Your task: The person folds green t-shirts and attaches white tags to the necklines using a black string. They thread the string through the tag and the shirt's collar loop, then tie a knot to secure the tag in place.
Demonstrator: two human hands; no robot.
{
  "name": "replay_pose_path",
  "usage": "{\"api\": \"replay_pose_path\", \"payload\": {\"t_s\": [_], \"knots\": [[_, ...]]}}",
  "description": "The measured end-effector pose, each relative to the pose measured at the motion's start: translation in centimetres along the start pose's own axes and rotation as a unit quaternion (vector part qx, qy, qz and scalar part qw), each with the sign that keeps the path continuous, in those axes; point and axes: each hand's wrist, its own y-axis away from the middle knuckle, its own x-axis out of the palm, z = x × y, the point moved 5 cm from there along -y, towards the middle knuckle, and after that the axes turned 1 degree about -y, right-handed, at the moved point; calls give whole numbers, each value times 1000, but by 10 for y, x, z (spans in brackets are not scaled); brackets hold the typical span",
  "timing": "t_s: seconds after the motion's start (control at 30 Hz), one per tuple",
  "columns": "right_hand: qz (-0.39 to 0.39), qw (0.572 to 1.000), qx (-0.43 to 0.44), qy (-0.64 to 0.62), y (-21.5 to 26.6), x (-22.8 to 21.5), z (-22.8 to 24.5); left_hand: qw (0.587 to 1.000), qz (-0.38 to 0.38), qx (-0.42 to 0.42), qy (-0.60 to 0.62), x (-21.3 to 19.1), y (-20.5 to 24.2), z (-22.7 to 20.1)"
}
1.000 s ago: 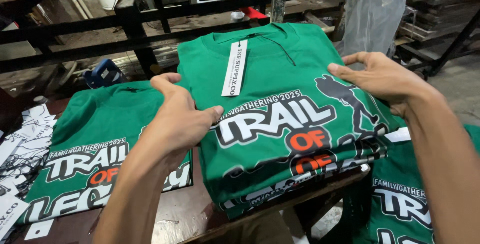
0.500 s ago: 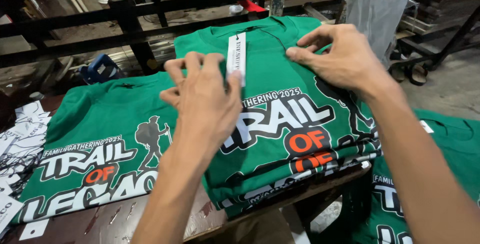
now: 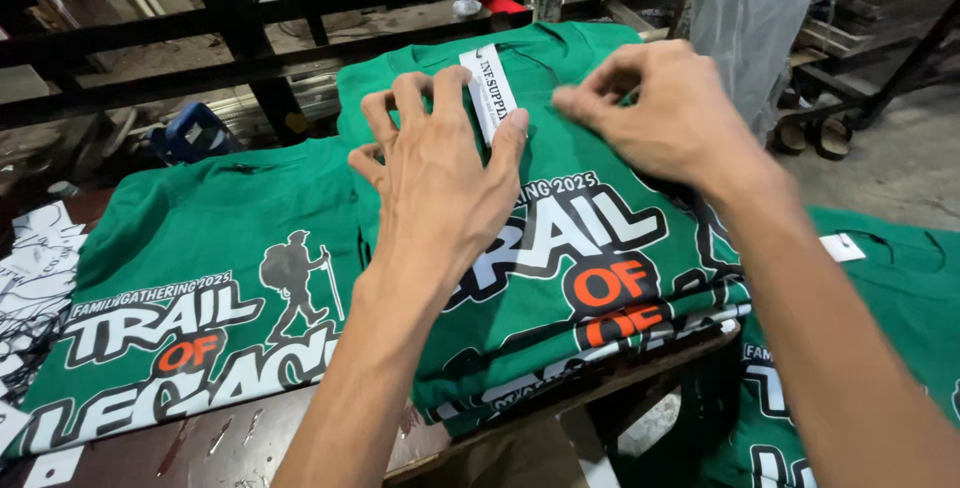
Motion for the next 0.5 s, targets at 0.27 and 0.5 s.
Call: {"api": "replay_pose_path", "payload": {"t_s": [0.27,0.5], "knots": [[35,996,78,17,13,-10,-2,999,1,-23,24,-7,14,5],[89,989,116,-6,29,-25,-8,998,20,-41,31,-7,15,7]]}}
